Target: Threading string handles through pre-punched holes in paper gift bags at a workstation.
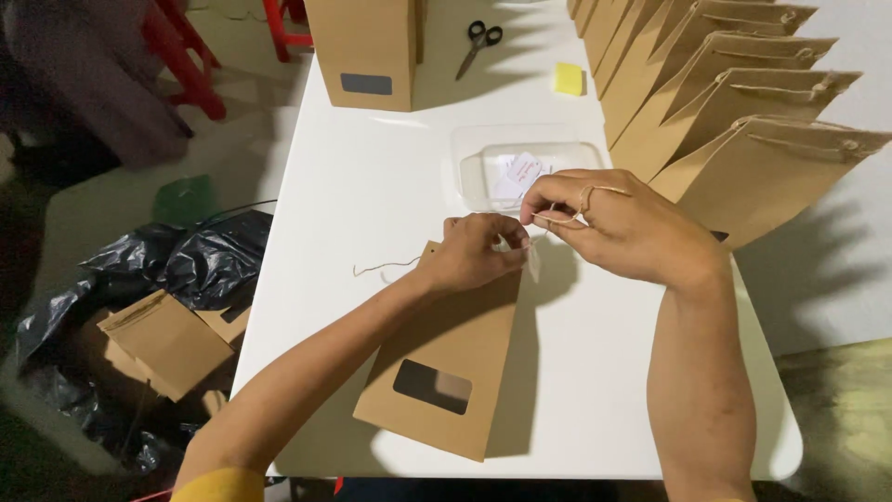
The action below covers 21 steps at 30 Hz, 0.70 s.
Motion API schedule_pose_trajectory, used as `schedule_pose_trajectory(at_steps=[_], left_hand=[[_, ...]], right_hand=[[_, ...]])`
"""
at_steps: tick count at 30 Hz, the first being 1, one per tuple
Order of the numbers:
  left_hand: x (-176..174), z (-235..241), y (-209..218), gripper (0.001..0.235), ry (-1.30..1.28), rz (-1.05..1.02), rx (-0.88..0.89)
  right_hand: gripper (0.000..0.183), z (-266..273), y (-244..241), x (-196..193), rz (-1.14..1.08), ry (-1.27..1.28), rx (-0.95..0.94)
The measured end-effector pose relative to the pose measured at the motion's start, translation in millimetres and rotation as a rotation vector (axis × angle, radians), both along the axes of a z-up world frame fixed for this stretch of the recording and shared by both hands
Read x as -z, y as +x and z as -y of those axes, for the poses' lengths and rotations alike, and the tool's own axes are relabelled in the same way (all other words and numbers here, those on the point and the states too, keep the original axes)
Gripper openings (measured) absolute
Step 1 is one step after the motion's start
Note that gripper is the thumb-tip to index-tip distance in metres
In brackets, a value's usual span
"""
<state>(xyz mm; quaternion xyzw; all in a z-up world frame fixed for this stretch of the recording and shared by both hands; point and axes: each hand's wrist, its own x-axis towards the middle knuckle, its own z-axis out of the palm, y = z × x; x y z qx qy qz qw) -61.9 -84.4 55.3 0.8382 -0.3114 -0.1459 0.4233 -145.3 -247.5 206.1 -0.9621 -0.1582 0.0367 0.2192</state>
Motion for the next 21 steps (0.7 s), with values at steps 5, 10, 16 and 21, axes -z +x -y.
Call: schedule_pose_trajectory(at_steps=[5,10,16,21], left_hand=[[-3,-17,0,0.007,-0.277,-0.183,0.068],[4,-27,0,0.010,-0.643,-0.431,0.233],[3,-38,5,0.021,-0.638,-0.356,0.268],[-12,-46,-3,0.012,-0.433,-0.381,0.235]], right_hand=[[0.014,-6,-3,-8,0.001,0.050,0.007],[0.017,-7,0,-9,-0.031,0.032,0.038],[0.013,-8,7,-7,-0.023,0.084,0.099],[0.013,-10,10,-4,0.000,0.082,0.155]])
